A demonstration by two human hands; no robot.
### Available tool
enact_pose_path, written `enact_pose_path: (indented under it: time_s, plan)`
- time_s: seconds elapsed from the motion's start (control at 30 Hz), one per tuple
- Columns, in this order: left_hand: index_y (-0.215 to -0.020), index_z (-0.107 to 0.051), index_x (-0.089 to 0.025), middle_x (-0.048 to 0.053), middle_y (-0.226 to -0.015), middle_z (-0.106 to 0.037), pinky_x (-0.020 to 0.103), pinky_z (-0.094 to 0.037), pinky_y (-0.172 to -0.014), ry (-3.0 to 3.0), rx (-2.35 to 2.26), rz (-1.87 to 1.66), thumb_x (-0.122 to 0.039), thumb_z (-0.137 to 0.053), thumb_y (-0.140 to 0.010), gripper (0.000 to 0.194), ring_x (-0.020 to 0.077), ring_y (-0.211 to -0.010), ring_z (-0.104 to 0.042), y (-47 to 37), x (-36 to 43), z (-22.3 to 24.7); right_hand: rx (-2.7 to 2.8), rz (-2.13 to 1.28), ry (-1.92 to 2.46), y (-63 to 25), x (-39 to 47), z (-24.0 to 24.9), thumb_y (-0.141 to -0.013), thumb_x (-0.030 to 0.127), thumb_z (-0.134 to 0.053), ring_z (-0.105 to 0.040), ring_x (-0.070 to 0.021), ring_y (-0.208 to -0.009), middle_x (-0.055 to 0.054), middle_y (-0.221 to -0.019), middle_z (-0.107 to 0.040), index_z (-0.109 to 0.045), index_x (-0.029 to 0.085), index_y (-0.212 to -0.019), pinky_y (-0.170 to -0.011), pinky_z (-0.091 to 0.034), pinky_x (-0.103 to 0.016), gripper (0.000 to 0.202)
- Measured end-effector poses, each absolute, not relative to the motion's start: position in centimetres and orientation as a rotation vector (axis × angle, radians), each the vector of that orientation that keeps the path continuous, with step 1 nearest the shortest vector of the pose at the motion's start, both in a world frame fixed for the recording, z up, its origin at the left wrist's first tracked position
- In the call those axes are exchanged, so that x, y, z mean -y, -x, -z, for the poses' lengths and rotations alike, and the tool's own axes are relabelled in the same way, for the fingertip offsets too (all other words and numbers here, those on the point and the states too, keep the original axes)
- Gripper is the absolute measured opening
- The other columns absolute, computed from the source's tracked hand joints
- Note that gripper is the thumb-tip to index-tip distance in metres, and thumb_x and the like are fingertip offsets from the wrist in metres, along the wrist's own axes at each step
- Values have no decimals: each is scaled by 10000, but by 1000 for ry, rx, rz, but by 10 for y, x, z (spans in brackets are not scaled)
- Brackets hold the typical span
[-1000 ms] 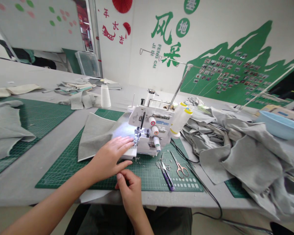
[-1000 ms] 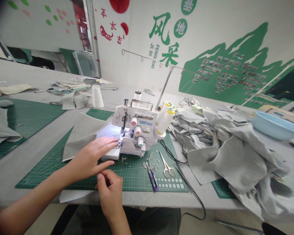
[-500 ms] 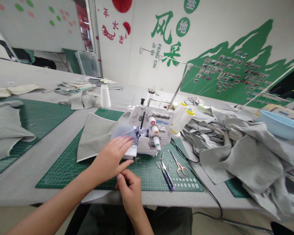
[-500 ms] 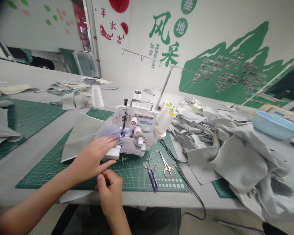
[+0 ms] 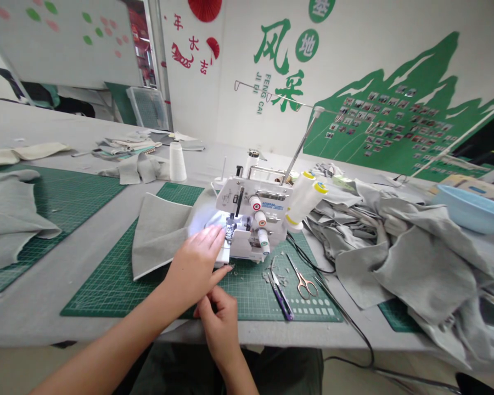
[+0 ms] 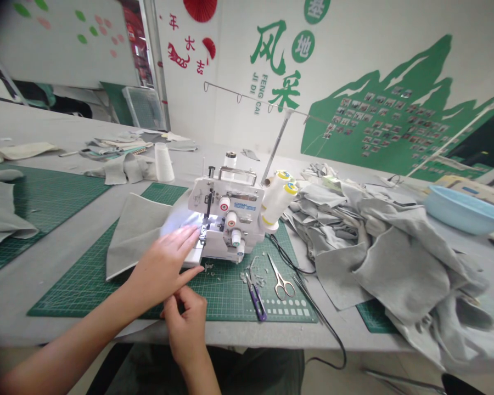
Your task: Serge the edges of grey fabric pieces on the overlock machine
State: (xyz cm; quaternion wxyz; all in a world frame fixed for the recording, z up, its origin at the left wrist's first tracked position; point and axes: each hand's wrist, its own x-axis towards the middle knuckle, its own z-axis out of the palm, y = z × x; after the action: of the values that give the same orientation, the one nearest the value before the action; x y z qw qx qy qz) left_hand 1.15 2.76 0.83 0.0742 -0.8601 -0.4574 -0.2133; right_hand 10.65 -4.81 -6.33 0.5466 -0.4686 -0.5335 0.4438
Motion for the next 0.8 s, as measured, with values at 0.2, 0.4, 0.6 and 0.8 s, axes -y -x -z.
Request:
enact_pose_path:
  time_s: [0.2,0.4,0.6,0.8]
  plan:
    - [-1377,-556,-88,189,-1408,-582,486,-462,-1030,2567,1435,605,-396,-777,-803,687,361,-1267,-537,-17,-31,-17,1269,-1067,1099,-106,48,62,-929,292,-529,-494,-128,-554,22,-577,-548,-621,164,-680,-559,-341,-236,294]
    - [-1382,-545,-85,183,-1414,-576,476,-439,-1029,2551,1435,599,-410,-766,-814,691,351,-1269,-523,-16,-31,-14,1285,-1041,1117,-106,47,63,-927,293,-538,-501,-130,-563,18,-579,-564,-629,162,-675,-567,-342,-239,298]
    - [-1385,-540,-88,173,-1413,-577,465,-431,-1021,2537,1448,584,-418,-768,-812,699,342,-1264,-518,-19,-32,-14,1291,-1036,1105,-107,48,64,-923,274,-538,-509,-127,-557,19,-581,-576,-653,160,-701,-562,-351,-236,275]
    - [-1376,-548,-95,188,-1401,-582,483,-437,-995,2542,1482,559,-570,-772,-765,805,366,-1228,-539,-19,-35,-22,1322,-960,1146,-107,51,65,-927,260,-540,-573,-142,-562,6,-595,-632,-716,164,-782,-561,-407,-236,247]
